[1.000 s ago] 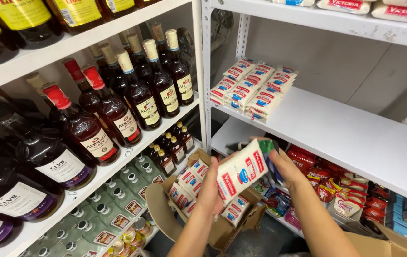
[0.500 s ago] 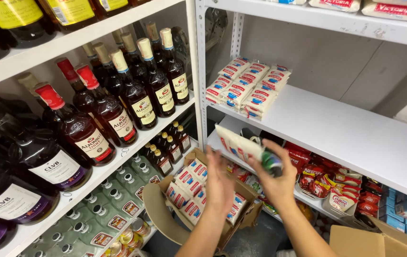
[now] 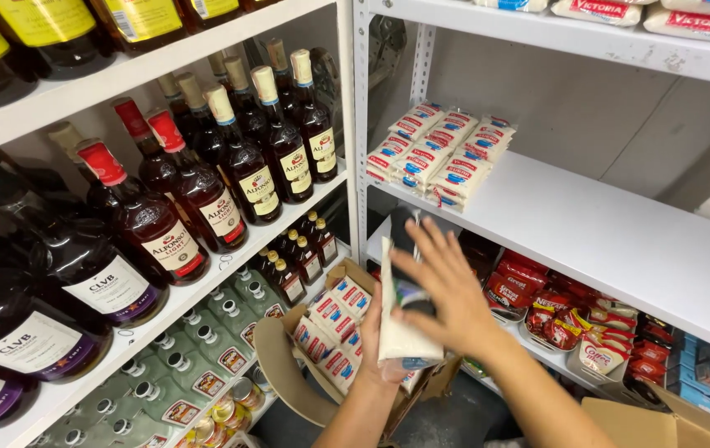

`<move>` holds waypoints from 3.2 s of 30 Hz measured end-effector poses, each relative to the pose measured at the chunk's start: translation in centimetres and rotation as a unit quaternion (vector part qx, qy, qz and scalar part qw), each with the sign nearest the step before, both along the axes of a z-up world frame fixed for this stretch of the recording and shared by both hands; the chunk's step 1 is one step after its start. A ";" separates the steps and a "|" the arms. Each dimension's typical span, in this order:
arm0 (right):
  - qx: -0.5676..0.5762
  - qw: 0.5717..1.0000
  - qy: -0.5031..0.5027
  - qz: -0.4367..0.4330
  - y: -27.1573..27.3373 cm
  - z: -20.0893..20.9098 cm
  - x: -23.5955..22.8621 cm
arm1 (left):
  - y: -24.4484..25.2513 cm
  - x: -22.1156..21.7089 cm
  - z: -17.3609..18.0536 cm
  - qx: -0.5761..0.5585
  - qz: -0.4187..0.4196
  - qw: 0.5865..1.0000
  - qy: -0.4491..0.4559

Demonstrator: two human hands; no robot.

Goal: The person takes packages of sugar from a cardboard box and places them on a white shelf. The person uses a handheld scanner to scan each package before arranging it on the shelf. The task is performed repeatedly throughout the video.

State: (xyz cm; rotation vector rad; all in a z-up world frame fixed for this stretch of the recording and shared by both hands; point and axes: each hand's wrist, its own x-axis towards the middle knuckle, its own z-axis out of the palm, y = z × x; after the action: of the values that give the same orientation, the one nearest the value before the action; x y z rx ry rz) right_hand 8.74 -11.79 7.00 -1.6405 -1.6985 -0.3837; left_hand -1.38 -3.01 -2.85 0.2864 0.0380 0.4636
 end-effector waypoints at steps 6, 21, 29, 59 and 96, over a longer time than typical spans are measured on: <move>-0.008 0.988 0.152 -0.014 2.7 -0.1 1.5 | 1.5 0.5 -3.7 -0.034 -0.036 0.996 -0.079; -0.144 0.978 0.039 0.144 -1.4 -9.9 0.8 | 9.8 -1.5 -0.4 -0.046 0.113 0.983 -0.139; -0.001 0.735 0.677 -0.032 2.4 -9.2 0.5 | 9.0 1.5 -3.3 0.205 0.100 0.972 0.058; 0.117 0.572 0.810 -0.063 5.3 -12.6 18.6 | 23.2 9.9 -8.3 0.216 -0.087 0.941 0.245; -0.117 0.831 0.072 -0.540 11.8 -21.3 30.4 | 29.4 34.4 -0.1 0.049 0.240 0.914 0.324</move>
State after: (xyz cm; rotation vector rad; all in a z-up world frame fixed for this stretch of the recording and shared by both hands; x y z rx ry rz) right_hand 39.18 0.06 -14.35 -2.6340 -0.5477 -0.5559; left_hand 33.06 26.41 -2.93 0.5258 0.7520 0.8444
